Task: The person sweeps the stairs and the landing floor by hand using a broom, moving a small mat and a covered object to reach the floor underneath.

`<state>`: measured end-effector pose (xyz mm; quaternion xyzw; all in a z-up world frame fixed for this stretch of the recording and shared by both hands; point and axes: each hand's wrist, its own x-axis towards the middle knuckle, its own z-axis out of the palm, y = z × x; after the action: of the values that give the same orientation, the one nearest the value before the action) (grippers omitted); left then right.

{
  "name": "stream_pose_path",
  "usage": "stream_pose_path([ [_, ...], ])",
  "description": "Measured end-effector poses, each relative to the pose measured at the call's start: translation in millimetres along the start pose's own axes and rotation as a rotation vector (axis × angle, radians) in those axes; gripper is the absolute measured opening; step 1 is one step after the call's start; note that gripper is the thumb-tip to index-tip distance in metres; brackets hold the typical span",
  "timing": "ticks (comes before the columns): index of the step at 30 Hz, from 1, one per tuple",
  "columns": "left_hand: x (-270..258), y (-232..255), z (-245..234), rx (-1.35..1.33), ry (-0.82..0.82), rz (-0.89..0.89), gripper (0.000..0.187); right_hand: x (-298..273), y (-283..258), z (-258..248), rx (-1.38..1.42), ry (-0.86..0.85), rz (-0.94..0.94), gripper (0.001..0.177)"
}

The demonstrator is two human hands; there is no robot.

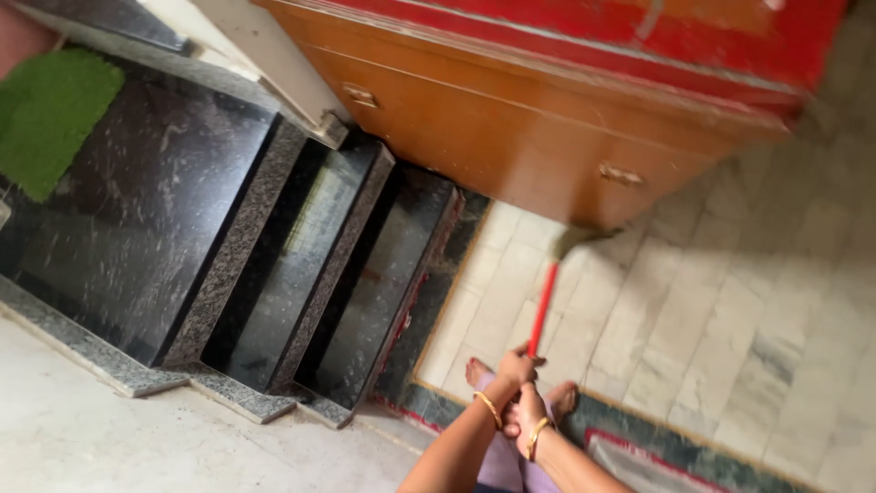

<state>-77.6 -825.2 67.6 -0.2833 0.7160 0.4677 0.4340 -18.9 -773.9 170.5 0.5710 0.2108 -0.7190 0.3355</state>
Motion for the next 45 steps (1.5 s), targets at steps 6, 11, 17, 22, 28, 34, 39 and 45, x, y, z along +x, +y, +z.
stream_pose_path([
  [6, -28, -40, -10, 0.438, 0.534, 0.167, 0.036, 42, 26, -54, -0.158, -0.165, 0.258, 0.036],
  [11, -35, -61, 32, 0.312, 0.317, 0.103, 0.029, 63, 44, -119, -0.096, -0.08, 0.128, 0.034],
  [17, -56, -46, 150, 0.406, -0.095, 0.147, 0.029, 16, 10, -210, -0.094, 0.038, 0.021, 0.025],
  [22, -82, -33, 232, -0.268, -0.043, -0.001, 0.018, -56, -43, -246, -0.807, 0.425, -0.028, 0.029],
  [28, -78, -47, 213, -0.575, 0.201, -0.116, 0.021, -82, -90, -215, -1.284, 0.292, 0.012, 0.02],
  [34, -80, -72, 164, -0.538, 0.084, -0.321, 0.029, -67, -37, -172, -1.805, 0.322, -0.287, 0.03],
  [39, -68, -60, 171, -0.355, -0.259, -0.405, 0.037, -64, -27, -167, -1.898, 0.504, -0.36, 0.031],
  [45, -49, -7, 236, -0.115, -0.482, -0.171, 0.032, -80, -39, -168, -1.987, 0.71, -0.409, 0.031],
])
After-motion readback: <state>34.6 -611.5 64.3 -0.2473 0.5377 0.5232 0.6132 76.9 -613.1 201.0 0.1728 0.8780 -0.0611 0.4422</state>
